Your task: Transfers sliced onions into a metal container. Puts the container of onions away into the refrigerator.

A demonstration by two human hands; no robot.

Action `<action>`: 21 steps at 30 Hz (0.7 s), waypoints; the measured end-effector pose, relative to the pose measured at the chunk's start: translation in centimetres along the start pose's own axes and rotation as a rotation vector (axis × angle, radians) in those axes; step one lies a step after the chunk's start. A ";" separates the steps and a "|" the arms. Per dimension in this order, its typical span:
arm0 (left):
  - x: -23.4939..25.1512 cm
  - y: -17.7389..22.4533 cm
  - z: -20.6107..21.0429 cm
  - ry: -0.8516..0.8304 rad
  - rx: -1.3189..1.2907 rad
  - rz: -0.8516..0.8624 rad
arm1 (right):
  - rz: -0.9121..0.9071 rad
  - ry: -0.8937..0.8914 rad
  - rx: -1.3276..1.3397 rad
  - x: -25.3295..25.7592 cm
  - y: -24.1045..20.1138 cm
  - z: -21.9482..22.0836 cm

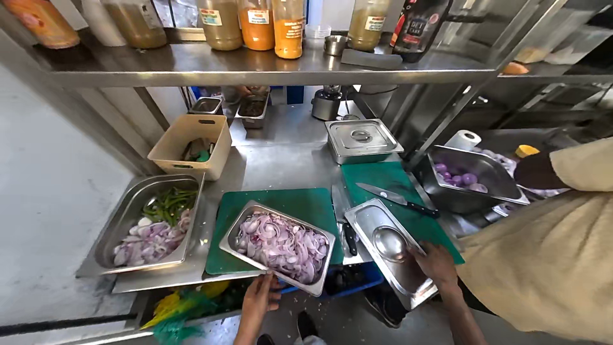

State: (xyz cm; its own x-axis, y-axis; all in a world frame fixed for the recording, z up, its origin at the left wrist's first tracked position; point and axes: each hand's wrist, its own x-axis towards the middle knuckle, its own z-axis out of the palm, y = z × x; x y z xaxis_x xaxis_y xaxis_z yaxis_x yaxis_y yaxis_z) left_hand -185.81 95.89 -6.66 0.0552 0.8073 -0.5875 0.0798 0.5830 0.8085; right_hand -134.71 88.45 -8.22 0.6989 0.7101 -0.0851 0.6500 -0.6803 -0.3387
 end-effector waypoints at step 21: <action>-2.0 -2.7 1.5 0.117 -0.330 0.000 | -0.264 -0.284 0.430 -6.0 -9.4 -11.5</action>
State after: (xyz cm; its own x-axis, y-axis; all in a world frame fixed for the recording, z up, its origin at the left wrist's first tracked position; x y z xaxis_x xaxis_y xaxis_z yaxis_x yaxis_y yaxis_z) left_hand -184.60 92.57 -7.76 -0.0605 0.8011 -0.5955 -0.2471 0.5660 0.7865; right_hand -141.60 88.50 6.26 0.3831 0.9072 -0.1741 0.5705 -0.3806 -0.7278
